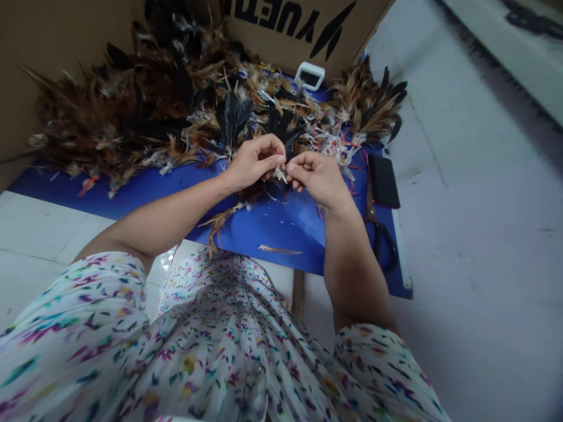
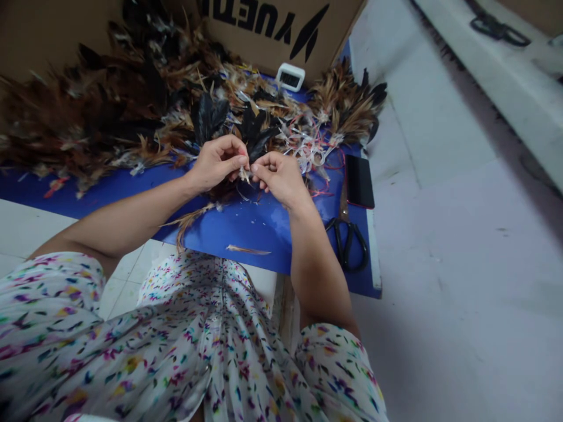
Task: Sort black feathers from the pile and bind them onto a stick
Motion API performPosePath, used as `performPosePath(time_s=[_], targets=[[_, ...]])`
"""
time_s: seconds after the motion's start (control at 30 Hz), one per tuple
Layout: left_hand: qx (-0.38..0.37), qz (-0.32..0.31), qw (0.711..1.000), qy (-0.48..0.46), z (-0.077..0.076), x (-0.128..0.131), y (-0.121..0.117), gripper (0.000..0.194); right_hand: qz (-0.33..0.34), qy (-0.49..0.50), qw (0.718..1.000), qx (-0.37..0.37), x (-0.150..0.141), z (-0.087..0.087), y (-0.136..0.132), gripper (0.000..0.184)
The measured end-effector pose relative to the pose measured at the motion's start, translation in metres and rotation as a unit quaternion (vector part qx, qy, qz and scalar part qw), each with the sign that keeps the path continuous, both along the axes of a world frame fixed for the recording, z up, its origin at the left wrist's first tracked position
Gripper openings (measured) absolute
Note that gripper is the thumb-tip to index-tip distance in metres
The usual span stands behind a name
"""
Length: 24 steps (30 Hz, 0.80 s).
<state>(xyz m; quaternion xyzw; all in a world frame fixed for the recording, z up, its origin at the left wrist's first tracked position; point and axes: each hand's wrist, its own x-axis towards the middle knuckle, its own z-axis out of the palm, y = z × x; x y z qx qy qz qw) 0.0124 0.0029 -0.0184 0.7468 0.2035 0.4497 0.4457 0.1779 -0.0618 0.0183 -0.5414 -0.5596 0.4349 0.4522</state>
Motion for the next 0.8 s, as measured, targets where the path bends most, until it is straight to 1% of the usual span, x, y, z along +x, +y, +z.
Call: performPosePath(time_s=[0.13,0.37,0.57,0.7,0.8], targets=[[0.003,-0.002,1.000,0.001,0.001,-0.001,0.002,0.046,-0.004,-0.005,1.000,0.002,-0.001,0.000,0.000,0.016],[-0.027,-0.029,0.999,0.016,0.002,-0.003,0.004,0.047,0.005,-0.015,1.000,0.016,-0.001,-0.004,0.001,0.013],[-0.011,-0.018,0.999,0.036,0.001,-0.002,0.005,0.050,-0.010,-0.061,0.997,0.037,-0.001,-0.007,0.003,0.013],[-0.030,-0.016,0.998,0.052,0.001,-0.003,0.005,0.047,-0.014,-0.085,0.995,0.054,-0.001,-0.010,0.003,0.014],[-0.045,-0.022,0.997,0.057,0.001,-0.003,0.005,0.044,-0.018,-0.126,0.989,0.072,-0.001,-0.011,0.002,0.011]])
